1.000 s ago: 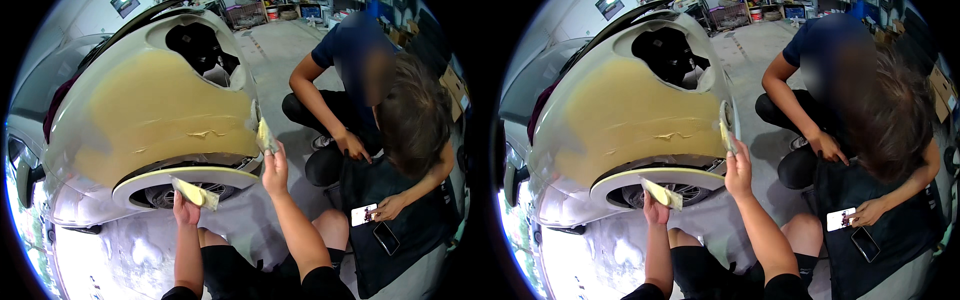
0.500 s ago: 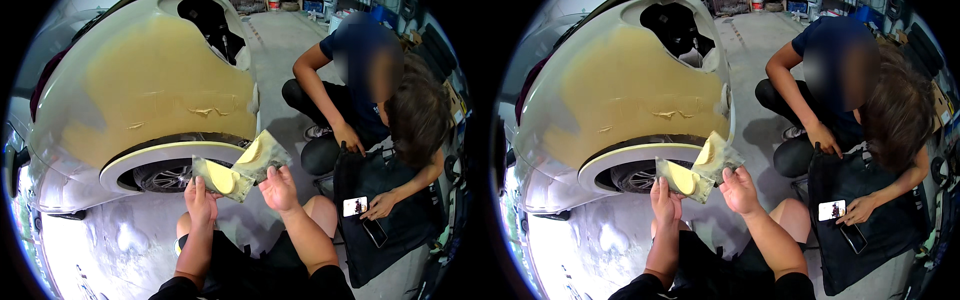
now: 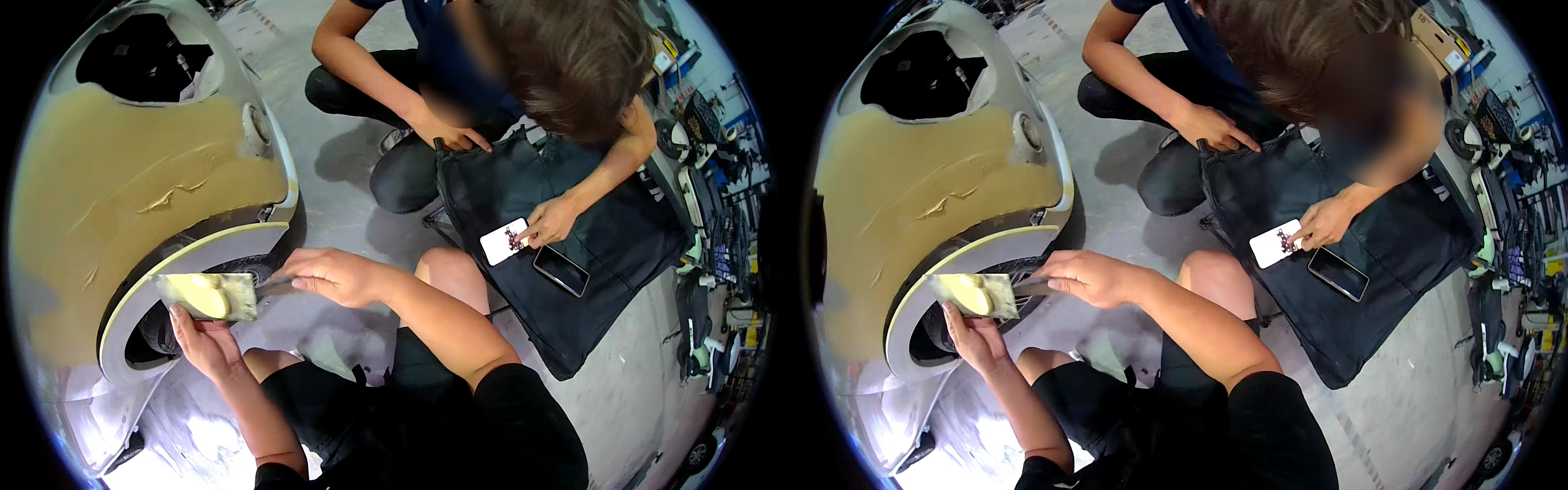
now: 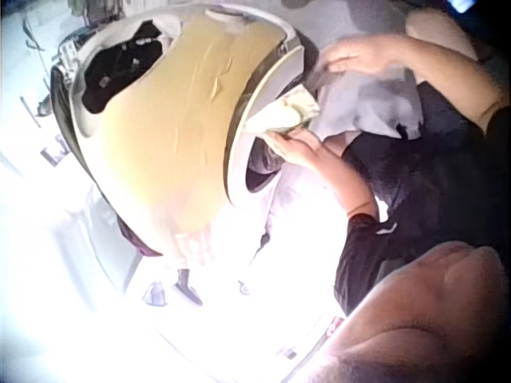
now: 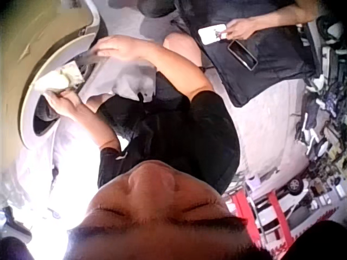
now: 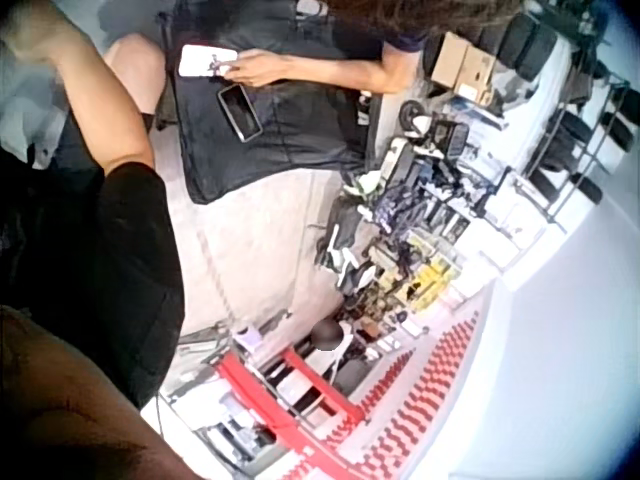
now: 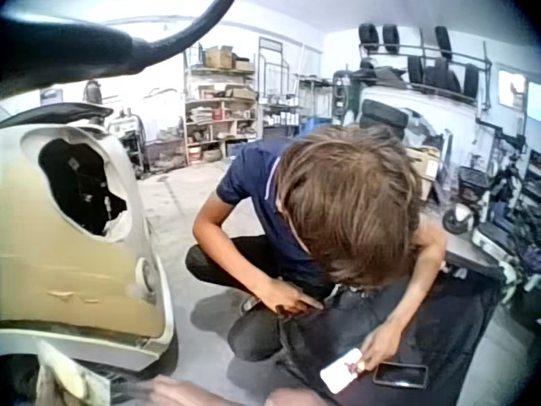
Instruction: The person mixes a yellow body filler on a metal palette using a scraper. They then apply the filler to the front bumper of a white car, smoothing it over the surface. Another person is present in the background, observing the process.
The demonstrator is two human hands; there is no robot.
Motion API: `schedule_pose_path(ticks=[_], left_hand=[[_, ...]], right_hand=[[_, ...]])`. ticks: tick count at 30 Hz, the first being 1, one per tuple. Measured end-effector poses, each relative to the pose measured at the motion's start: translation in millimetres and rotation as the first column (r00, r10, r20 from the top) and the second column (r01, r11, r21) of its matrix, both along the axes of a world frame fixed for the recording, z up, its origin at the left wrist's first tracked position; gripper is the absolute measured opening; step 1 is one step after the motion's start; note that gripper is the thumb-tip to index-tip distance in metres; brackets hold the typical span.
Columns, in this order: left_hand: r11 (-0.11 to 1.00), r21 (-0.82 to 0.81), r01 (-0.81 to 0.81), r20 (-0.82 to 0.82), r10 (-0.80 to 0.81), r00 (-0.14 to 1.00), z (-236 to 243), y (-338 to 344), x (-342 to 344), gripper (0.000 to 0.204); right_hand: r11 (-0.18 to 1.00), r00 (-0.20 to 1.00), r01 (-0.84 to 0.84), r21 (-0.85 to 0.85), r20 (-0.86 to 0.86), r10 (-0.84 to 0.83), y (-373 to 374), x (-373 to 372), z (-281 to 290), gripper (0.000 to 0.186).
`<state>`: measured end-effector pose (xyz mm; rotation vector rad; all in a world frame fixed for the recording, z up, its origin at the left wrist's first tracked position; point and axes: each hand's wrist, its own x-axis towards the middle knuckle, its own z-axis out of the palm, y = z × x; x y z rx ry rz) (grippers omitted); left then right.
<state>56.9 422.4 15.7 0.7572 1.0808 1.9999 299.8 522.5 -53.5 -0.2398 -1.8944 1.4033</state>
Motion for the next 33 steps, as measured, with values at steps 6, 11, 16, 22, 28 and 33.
schedule_pose_path(ticks=[6,11,16,22,28,33], left_hand=[[0.948,-0.07,0.312,0.3,-0.278,0.913,-25.4,-3.1,1.0,0.037],[0.966,-0.073,0.25,0.281,-0.22,0.934,-25.1,1.0,25.3,0.038],[0.998,0.035,0.058,0.077,-0.061,0.995,-25.5,7.1,20.1,0.034],[0.984,0.141,-0.111,-0.092,0.124,0.988,-18.6,20.1,57.5,0.041],[0.976,0.215,-0.031,-0.276,0.091,0.957,-27.5,18.9,65.1,0.054],[0.994,-0.104,0.017,-0.63,-0.079,0.773,-32.3,5.8,61.2,0.056]], right_hand=[[0.628,0.919,-0.159,-0.762,-0.346,-0.188,10.6,0.8,-6.2,0.025],[0.48,0.866,-0.173,-0.86,-0.365,-0.342,24.6,3.3,-19.7,0.027],[0.523,0.791,-0.206,-0.827,-0.455,-0.409,20.9,7.0,5.3,0.025],[0.562,0.925,-0.1,-0.821,-0.284,-0.251,-5.5,-8.8,-7.9,0.024],[0.498,0.936,-0.085,-0.863,-0.24,-0.257,-17.8,-24.0,-0.4,0.022],[0.459,0.943,-0.059,-0.887,-0.2,-0.265,-21.6,-28.8,3.2,0.022]])
